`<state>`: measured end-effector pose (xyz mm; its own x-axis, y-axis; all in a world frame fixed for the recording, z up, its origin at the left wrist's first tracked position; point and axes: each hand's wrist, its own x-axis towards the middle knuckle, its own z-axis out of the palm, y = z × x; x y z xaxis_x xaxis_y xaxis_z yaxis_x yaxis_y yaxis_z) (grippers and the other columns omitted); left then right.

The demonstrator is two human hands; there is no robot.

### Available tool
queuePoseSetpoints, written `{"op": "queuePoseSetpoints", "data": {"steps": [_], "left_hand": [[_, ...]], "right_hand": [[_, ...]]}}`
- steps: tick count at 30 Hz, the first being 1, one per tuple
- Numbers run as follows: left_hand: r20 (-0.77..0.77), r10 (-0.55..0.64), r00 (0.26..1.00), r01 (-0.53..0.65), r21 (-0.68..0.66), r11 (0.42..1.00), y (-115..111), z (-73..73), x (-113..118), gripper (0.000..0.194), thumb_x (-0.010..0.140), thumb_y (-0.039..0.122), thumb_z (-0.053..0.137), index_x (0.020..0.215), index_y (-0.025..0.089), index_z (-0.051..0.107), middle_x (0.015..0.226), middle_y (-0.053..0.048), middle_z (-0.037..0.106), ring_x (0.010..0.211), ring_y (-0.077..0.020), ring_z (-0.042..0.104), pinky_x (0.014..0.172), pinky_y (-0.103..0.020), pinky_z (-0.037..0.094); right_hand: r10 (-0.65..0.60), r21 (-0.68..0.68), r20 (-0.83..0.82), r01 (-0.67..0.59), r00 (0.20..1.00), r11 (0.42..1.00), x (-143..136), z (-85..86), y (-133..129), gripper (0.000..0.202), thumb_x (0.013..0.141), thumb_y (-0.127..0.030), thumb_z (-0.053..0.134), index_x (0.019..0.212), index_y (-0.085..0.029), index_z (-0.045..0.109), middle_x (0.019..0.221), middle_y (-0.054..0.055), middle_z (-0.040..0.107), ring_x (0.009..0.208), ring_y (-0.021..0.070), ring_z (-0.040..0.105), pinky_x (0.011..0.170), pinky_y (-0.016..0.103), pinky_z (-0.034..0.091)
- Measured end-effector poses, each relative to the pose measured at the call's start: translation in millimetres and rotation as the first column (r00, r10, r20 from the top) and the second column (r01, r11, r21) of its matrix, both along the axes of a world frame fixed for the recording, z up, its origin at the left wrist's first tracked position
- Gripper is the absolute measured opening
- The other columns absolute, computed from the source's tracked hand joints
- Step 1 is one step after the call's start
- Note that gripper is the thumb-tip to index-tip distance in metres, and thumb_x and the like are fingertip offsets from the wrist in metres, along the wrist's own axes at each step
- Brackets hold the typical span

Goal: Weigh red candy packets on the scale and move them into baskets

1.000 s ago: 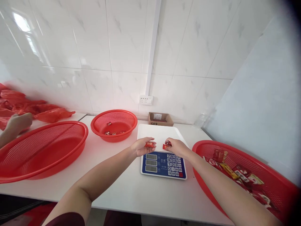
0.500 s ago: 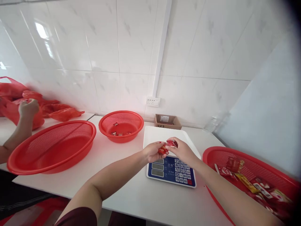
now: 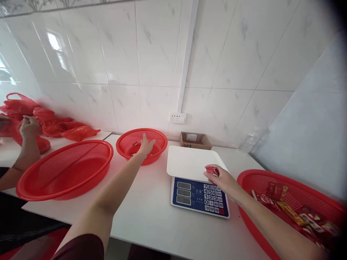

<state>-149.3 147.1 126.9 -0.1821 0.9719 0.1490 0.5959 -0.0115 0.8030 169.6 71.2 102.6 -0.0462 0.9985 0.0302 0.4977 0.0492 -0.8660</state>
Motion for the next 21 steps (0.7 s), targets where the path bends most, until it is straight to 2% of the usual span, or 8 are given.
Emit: {"op": "queuePoseSetpoints", "data": {"steps": [6,8,10,13,15,18,19,21], "left_hand": [[-0.354,-0.100,0.930,0.100,-0.019,0.995,-24.3,-33.3,5.2,0.026,0.087,0.027,0.054,0.110,0.014,0.054,0.111,-0.008,0.056,0.100,-0.0231,0.054,0.086,-0.046,0.042],[-0.419,-0.079,0.905,0.110,0.051,0.993,-29.7,-36.6,13.1,0.024,0.086,0.020,0.053,0.110,0.015,0.055,0.111,-0.011,0.057,0.108,-0.0274,0.050,0.093,-0.051,0.034],[-0.452,-0.047,0.891,0.134,0.163,0.978,-35.6,-36.3,25.7,0.030,0.085,0.014,0.050,0.114,0.017,0.052,0.121,-0.013,0.053,0.121,-0.0302,0.038,0.101,-0.053,0.022],[-0.459,-0.023,0.888,0.185,0.311,0.932,-51.5,-36.1,52.5,0.033,0.087,0.018,0.046,0.120,0.018,0.047,0.131,-0.010,0.045,0.128,-0.0252,0.027,0.106,-0.046,0.018],[-0.407,-0.032,0.913,0.233,0.455,0.859,-68.1,-40.3,71.7,0.028,0.089,0.020,0.043,0.116,0.018,0.049,0.126,-0.009,0.049,0.126,-0.0223,0.032,0.105,-0.043,0.024],[-0.283,-0.150,0.947,0.313,0.710,0.631,-96.8,-54.1,95.4,0.022,0.087,0.015,0.042,0.107,0.018,0.053,0.111,-0.010,0.058,0.117,-0.0225,0.044,0.099,-0.044,0.034],[-0.278,-0.209,0.938,0.348,0.749,0.564,-105.9,-60.1,101.3,0.023,0.085,0.013,0.043,0.105,0.018,0.054,0.107,-0.009,0.059,0.113,-0.0224,0.047,0.097,-0.044,0.036],[-0.329,-0.314,0.891,0.447,0.760,0.471,-121.5,-73.0,110.0,0.026,0.082,0.008,0.045,0.104,0.019,0.054,0.102,-0.009,0.061,0.107,-0.0219,0.051,0.094,-0.044,0.039]], "right_hand": [[-0.065,-0.089,-0.015,0.063,0.998,0.994,1.6,4.8,1.5,0.030,0.069,-0.027,0.056,0.098,-0.025,0.050,0.081,-0.002,0.052,0.067,0.0116,0.053,0.060,0.023,0.048],[-0.069,-0.140,-0.041,0.063,0.997,0.988,0.2,6.7,6.7,0.027,0.070,-0.028,0.057,0.095,-0.026,0.048,0.084,-0.002,0.049,0.068,0.0106,0.051,0.057,0.021,0.048],[-0.079,-0.190,-0.073,0.064,0.994,0.980,-4.0,8.7,14.2,0.026,0.072,-0.034,0.058,0.093,-0.026,0.046,0.088,-0.001,0.047,0.067,0.0100,0.049,0.054,0.021,0.050],[-0.113,-0.232,-0.131,0.080,0.985,0.969,-15.0,12.7,27.3,0.034,0.075,-0.045,0.055,0.099,-0.026,0.041,0.095,0.002,0.047,0.064,0.0099,0.049,0.054,0.025,0.054],[-0.121,-0.240,-0.148,0.083,0.982,0.967,-22.1,15.1,35.5,0.037,0.079,-0.049,0.047,0.106,-0.025,0.037,0.092,0.003,0.049,0.060,0.0100,0.050,0.054,0.029,0.056],[-0.132,-0.231,-0.126,0.100,0.983,0.968,-26.3,15.1,45.4,0.037,0.083,-0.049,0.039,0.111,-0.025,0.034,0.089,0.005,0.052,0.060,0.0112,0.053,0.055,0.030,0.057],[-0.143,-0.222,-0.110,0.116,0.984,0.968,-25.6,13.7,48.2,0.037,0.084,-0.047,0.039,0.113,-0.024,0.034,0.091,0.006,0.052,0.061,0.0120,0.054,0.055,0.030,0.057],[-0.169,-0.197,-0.068,0.153,0.983,0.968,-22.1,9.3,52.5,0.037,0.084,-0.041,0.041,0.116,-0.024,0.034,0.097,0.008,0.052,0.065,0.0136,0.057,0.056,0.030,0.057]]}}
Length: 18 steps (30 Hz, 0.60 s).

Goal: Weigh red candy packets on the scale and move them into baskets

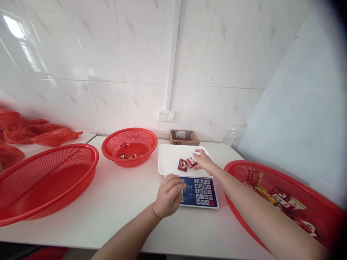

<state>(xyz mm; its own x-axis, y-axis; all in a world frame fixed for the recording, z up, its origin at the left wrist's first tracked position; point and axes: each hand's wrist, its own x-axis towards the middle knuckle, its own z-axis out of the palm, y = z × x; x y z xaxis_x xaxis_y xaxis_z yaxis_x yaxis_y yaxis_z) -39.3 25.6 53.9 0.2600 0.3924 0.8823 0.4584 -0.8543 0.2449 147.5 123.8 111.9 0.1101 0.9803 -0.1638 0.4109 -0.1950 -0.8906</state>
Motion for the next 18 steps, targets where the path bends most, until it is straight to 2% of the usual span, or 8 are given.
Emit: {"op": "queuePoseSetpoints", "data": {"steps": [5,7,10,13,18], "left_hand": [[-0.189,-0.251,0.949,0.258,0.012,0.966,-23.4,-28.3,12.5,0.028,0.077,0.008,0.046,0.103,0.016,0.053,0.096,-0.008,0.064,0.097,-0.0207,0.055,0.087,-0.036,0.044],[-0.230,-0.302,0.925,0.305,-0.023,0.952,-28.0,-35.0,15.8,0.028,0.076,0.008,0.046,0.102,0.016,0.054,0.093,-0.008,0.065,0.093,-0.0202,0.056,0.083,-0.033,0.046],[-0.260,-0.340,0.904,0.326,-0.094,0.941,-30.7,-40.6,18.5,0.026,0.078,0.010,0.043,0.100,0.016,0.054,0.087,-0.007,0.066,0.083,-0.0187,0.058,0.073,-0.030,0.047],[-0.313,-0.393,0.864,0.331,-0.235,0.914,-30.4,-42.3,18.8,0.026,0.080,0.010,0.039,0.099,0.016,0.055,0.083,-0.007,0.065,0.072,-0.0167,0.059,0.065,-0.027,0.047],[-0.387,-0.520,0.761,0.297,-0.504,0.811,-32.6,-37.9,21.5,0.025,0.083,0.013,0.039,0.098,0.018,0.058,0.083,-0.006,0.065,0.075,-0.0169,0.060,0.066,-0.024,0.045]], "right_hand": [[-0.022,0.071,0.141,0.012,0.990,0.997,8.2,-8.9,0.8,0.045,0.080,-0.029,0.046,0.122,-0.019,0.034,0.110,0.012,0.049,0.077,0.0159,0.060,0.064,0.028,0.054],[-0.012,0.104,0.199,-0.009,0.980,0.995,10.8,-6.9,-4.2,0.047,0.078,-0.028,0.050,0.122,-0.019,0.037,0.115,0.012,0.048,0.081,0.0164,0.059,0.071,0.029,0.052],[-0.007,0.212,0.384,-0.081,0.923,0.974,22.8,2.4,-15.7,0.046,0.076,-0.026,0.053,0.120,-0.020,0.042,0.116,0.010,0.050,0.086,0.0164,0.058,0.083,0.033,0.046],[-0.034,0.305,0.528,-0.152,0.848,0.940,53.6,13.2,-28.2,0.041,0.077,-0.026,0.052,0.117,-0.021,0.047,0.118,0.010,0.051,0.092,0.0178,0.058,0.082,0.032,0.045],[-0.132,0.310,0.519,-0.042,0.845,0.950,135.4,15.0,-52.7,0.030,0.078,-0.024,0.051,0.109,-0.021,0.054,0.112,0.007,0.059,0.100,0.0178,0.057,0.087,0.030,0.043]]}}
